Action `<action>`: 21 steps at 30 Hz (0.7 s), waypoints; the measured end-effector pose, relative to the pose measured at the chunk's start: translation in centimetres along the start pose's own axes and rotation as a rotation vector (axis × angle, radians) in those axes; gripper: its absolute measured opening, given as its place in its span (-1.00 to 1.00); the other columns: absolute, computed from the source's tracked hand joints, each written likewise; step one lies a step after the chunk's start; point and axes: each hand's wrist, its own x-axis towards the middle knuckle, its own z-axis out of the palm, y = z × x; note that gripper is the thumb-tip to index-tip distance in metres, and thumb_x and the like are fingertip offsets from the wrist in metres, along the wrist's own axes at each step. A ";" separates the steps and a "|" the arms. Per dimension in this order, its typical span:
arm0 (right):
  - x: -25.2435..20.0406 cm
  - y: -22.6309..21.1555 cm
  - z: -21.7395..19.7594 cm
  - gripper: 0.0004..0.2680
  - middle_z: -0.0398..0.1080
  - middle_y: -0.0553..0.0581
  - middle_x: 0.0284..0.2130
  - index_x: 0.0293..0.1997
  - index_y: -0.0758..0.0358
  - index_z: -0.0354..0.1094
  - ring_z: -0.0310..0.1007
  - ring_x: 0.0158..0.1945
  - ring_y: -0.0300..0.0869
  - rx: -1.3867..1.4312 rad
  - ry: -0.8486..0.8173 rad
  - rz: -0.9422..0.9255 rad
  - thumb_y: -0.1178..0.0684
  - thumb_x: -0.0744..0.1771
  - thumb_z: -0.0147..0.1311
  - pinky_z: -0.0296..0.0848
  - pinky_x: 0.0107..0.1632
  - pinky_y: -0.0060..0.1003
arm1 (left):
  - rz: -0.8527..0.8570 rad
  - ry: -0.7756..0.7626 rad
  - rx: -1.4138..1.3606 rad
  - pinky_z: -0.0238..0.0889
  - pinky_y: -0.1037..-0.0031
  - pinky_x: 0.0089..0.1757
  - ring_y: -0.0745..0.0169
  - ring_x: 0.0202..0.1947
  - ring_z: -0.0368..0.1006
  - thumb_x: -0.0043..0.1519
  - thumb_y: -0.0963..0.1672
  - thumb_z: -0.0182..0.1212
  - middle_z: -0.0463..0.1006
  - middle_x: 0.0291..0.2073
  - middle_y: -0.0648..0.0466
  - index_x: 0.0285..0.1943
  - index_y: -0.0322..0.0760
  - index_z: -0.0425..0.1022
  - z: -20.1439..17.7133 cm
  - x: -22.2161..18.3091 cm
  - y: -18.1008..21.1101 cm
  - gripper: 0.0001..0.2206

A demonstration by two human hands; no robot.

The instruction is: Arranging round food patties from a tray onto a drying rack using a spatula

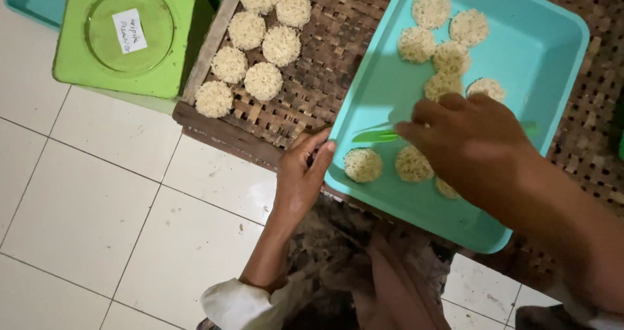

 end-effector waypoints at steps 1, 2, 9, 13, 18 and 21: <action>0.6 -0.4 0.2 -0.50 0.42 0.01 0.03 0.28 -0.06 0.24 0.50 -0.06 -0.10 0.001 0.001 -0.001 0.23 0.20 0.18 0.54 -0.04 -0.14 | -0.001 0.001 0.001 0.49 0.38 -0.30 0.23 -0.32 0.50 0.30 0.03 0.02 0.52 -0.28 0.04 0.25 -0.24 0.49 0.1 0.0 -0.1 -0.57; 1.2 -0.8 0.4 -0.53 0.39 0.09 0.05 0.25 -0.02 0.24 0.46 -0.04 -0.06 -0.090 -0.009 -0.047 0.17 0.20 0.21 0.51 0.06 -0.09 | 0.036 0.016 -0.006 0.46 0.37 -0.29 0.22 -0.31 0.49 0.30 0.03 0.01 0.53 -0.27 0.03 0.23 -0.24 0.50 0.1 0.0 -0.2 -0.57; 0.3 -0.8 0.5 -0.61 0.36 0.07 0.01 0.07 -0.11 0.35 0.40 -0.05 -0.07 -0.220 -0.030 -0.067 0.08 0.17 0.31 0.40 0.16 -0.06 | 0.060 0.021 -0.010 0.49 0.33 -0.25 0.19 -0.25 0.52 0.30 0.04 0.00 0.56 -0.21 -0.03 0.21 -0.25 0.50 0.0 -0.1 -0.3 -0.57; -2.0 1.9 0.7 -0.66 0.39 -0.14 0.13 0.22 -0.41 0.21 0.50 0.01 -0.16 -0.290 0.157 0.062 -0.12 0.29 -0.04 0.49 0.08 -0.19 | 0.098 0.039 -0.048 0.41 0.45 -0.38 0.29 -0.39 0.43 0.32 0.01 0.02 0.48 -0.34 0.05 0.22 -0.28 0.50 0.0 -0.1 -0.4 -0.59; -2.9 -0.6 1.5 -0.65 0.49 0.03 -0.10 0.04 -0.04 0.35 0.54 -0.19 -0.10 -0.112 -0.127 -0.144 0.16 0.19 0.28 0.62 0.00 -0.11 | 0.046 0.034 -0.047 0.43 0.44 -0.33 0.27 -0.34 0.48 0.29 0.01 0.05 0.55 -0.27 0.02 0.21 -0.27 0.51 -0.1 -0.3 0.3 -0.59; -1.5 -1.1 3.9 -0.66 0.53 -0.01 -0.18 0.05 -0.07 0.41 0.53 -0.26 -0.13 -0.112 0.252 -0.149 0.11 0.18 0.22 0.59 -0.22 -0.18 | 0.072 0.045 -0.032 0.45 0.39 -0.29 0.25 -0.30 0.47 0.30 0.03 0.03 0.52 -0.28 0.02 0.19 -0.27 0.52 0.1 0.0 -0.4 -0.58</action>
